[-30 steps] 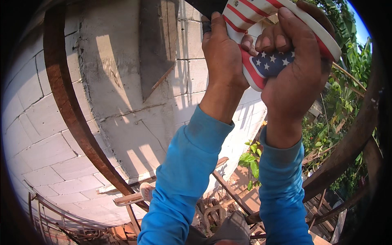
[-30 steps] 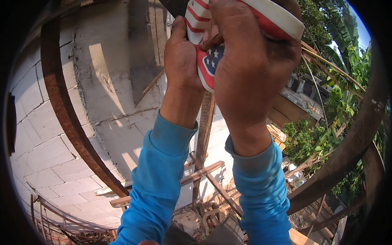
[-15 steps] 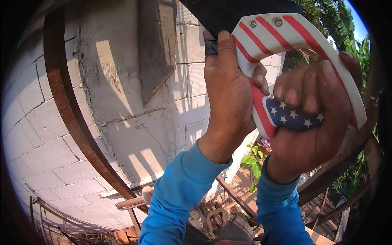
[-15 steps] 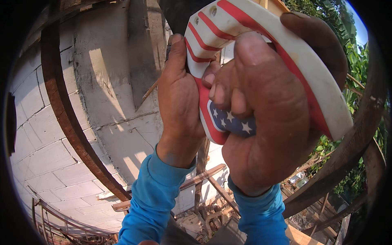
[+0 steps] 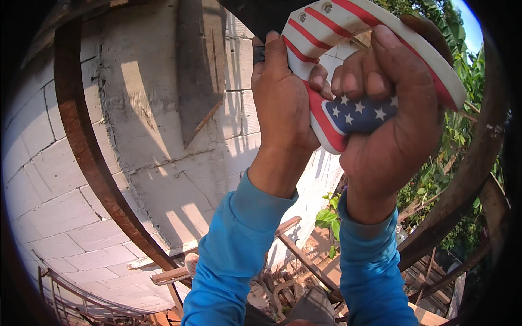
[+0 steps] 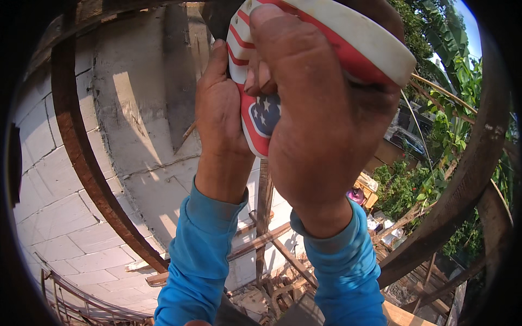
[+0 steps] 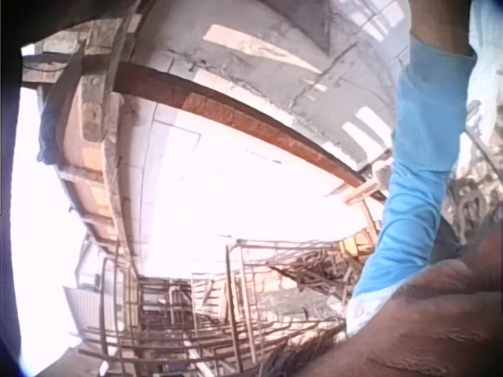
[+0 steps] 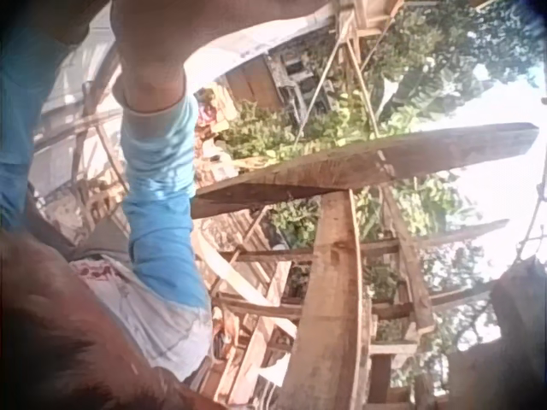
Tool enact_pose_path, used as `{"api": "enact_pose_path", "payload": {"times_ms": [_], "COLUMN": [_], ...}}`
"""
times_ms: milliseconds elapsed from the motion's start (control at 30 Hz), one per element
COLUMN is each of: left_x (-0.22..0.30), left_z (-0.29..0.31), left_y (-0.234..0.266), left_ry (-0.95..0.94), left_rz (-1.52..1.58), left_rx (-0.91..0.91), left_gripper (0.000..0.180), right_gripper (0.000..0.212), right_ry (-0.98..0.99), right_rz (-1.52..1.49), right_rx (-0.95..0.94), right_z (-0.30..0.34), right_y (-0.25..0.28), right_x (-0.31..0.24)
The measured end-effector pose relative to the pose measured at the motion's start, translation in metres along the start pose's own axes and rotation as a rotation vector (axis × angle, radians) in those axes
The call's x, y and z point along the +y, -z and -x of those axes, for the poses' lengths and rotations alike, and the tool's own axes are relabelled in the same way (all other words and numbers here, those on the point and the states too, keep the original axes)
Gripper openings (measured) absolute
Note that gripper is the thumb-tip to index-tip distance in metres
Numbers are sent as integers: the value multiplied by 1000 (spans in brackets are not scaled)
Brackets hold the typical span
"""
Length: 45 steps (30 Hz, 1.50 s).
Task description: The person saws through a wooden beam by hand while standing on a wooden scaffold.
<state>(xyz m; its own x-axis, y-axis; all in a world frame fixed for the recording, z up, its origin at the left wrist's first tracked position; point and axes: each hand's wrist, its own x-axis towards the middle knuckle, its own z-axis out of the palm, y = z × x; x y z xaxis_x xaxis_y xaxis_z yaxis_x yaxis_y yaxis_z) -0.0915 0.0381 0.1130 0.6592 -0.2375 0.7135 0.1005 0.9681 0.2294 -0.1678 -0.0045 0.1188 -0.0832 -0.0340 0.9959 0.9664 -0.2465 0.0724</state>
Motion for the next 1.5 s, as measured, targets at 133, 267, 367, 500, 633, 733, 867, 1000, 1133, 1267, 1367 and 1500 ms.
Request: {"api": "enact_pose_path", "payload": {"times_ms": [133,267,367,500,633,733,867,1000,1133,1267,1367,1500], "left_x": [7,-9,-1,4,-1,1,6,-14,7,-10,-15,9], "left_z": [-19,33,-10,-2,46,26,9,40,-39,20,48,-6], "left_y": [12,-8,8,10,7,-3,6,-17,12,-12,-13,22], "left_ry": [-18,-11,-27,4,59,47,60,41,-19,9,72,33], "left_rz": [37,-45,17,-24,-69,-20,121,26,19,52,-98,18], "left_rx": [7,30,-3,19,-28,52,-89,-14,-34,21,-15,-47], "left_gripper": [38,39,37,42,44,44,39,38,40,42,39,39], "right_gripper": [19,24,23,25,32,30,29,28,20,27,30,30], "right_ry": [-40,4,92,74,-53,-63,18,-51,58,-42,-118,20], "right_rz": [21,50,142,149,-108,-1,135,-10,55,34,-110,65], "right_rx": [24,78,66,94,104,143,76,88,77,113,154,113], "right_z": [3,3,-10,-1,39,14,-1,12,-26,7,27,18], "right_y": [-5,-3,-7,-3,-2,-11,-4,11,-15,8,11,-4], "right_x": [-5,-7,25,15,-40,-28,-19,-42,27,-26,-52,1]}}
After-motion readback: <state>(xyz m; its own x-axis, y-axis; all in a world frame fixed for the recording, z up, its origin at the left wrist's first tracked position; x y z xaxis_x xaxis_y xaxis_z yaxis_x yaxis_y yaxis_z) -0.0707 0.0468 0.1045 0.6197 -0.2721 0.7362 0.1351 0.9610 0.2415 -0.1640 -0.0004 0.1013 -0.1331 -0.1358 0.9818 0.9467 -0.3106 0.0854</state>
